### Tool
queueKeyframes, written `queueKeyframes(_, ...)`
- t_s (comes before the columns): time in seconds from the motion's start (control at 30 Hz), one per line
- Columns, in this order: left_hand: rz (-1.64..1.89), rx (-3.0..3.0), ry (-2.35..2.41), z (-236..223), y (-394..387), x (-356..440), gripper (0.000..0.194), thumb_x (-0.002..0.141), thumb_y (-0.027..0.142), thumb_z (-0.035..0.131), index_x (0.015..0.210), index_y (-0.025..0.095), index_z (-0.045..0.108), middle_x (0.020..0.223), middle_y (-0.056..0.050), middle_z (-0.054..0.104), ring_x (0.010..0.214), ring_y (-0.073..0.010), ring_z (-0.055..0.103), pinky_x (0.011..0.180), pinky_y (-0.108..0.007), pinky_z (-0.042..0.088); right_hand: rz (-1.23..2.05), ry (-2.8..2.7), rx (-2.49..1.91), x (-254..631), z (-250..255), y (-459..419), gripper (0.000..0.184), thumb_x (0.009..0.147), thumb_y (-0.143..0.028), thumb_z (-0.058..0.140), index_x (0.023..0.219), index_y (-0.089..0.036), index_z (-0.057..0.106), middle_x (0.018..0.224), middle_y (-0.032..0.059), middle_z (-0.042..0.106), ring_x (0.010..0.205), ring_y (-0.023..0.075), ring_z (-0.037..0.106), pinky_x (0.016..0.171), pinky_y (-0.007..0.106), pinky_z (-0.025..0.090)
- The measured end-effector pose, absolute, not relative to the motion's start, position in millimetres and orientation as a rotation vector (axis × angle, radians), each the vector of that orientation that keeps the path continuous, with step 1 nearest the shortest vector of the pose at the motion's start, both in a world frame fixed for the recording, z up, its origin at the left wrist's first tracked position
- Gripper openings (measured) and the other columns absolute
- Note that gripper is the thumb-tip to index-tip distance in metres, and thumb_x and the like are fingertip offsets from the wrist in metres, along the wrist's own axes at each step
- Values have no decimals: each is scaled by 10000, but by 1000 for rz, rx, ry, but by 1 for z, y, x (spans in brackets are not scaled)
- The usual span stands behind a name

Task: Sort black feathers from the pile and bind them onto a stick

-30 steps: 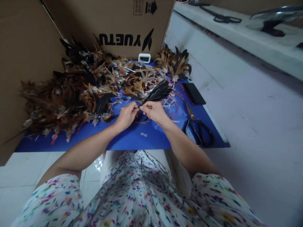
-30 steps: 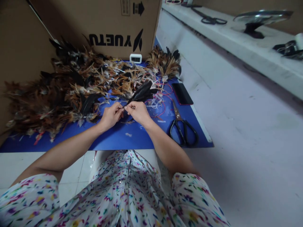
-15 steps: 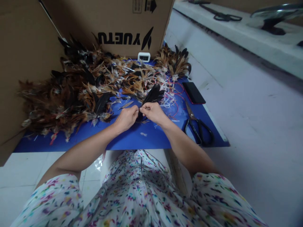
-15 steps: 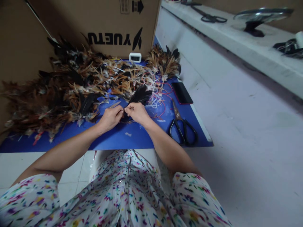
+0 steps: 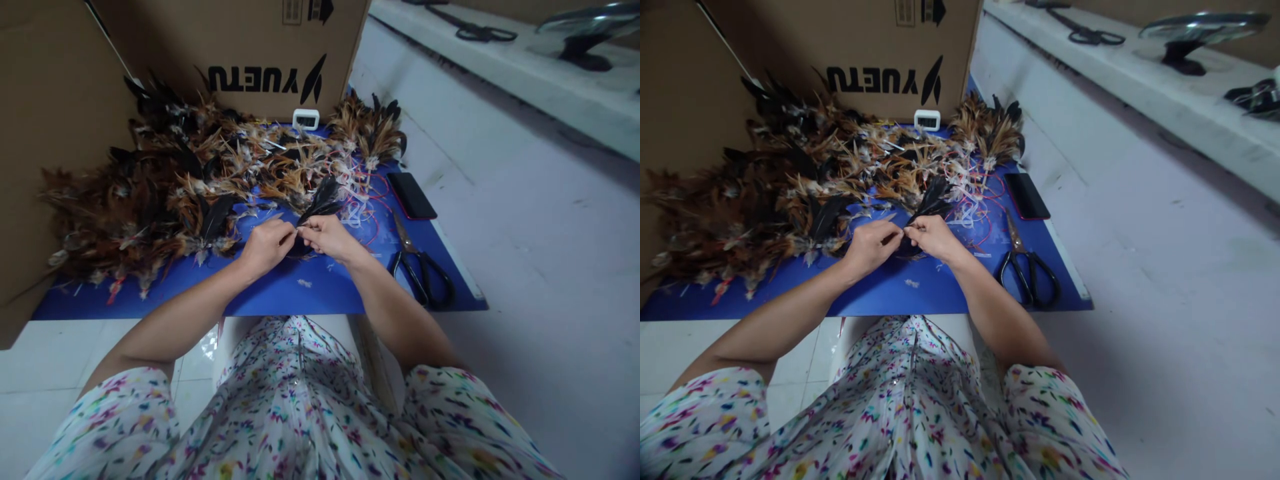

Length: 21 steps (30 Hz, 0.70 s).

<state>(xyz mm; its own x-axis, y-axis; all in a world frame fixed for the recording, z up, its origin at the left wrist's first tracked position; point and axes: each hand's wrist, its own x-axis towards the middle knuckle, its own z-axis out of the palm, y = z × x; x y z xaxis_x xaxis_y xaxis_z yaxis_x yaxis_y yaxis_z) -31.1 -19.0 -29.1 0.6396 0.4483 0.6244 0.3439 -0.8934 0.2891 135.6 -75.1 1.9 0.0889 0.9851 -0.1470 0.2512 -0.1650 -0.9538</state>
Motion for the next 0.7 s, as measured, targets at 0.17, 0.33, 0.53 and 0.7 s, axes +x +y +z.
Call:
queueKeyframes(0.17, 1150, 2780, 558, -31, -17, -32, 201, 945, 207, 513, 787, 170, 632, 728, -20, 631, 688, -123, 585, 676, -236, 454, 1172, -1238, -1539, 136, 0, -74, 298, 888, -129, 577, 595, -155, 523, 462, -57, 495, 359, 29, 361, 363, 164, 243)
queueKeyframes(0.33, 1250, 2769, 444, -29, -14, -31, 154, 937, 210, 555, 843, 172, 671, 879, -41, 658, 787, -109, 619, 710, -219, 490, 1203, -1242, -1548, 137, 4, -76, 322, 912, -104, 562, 599, -158, 514, 459, -52, 494, 363, 33, 376, 360, 157, 272)
queueKeyframes(0.53, 1254, 2711, 174, -26, -13, -30, 147, 939, 205, 559, 853, 165, 671, 901, -55, 696, 835, -109, 651, 756, -216, 510, 1296, -1247, -1503, 138, 11, -79, 286, 888, -40, 528, 627, -157, 516, 491, -54, 512, 377, 39, 400, 362, 153, 293)
queueKeyframes(0.7, 1051, 2598, 312, -25, -15, -30, 182, 953, 248, 536, 860, 166, 669, 873, -66, 721, 827, -125, 673, 746, -232, 505, 1342, -1216, -1486, 140, 11, -79, 268, 892, -38, 506, 652, -152, 541, 486, -65, 506, 371, 30, 383, 359, 147, 284)
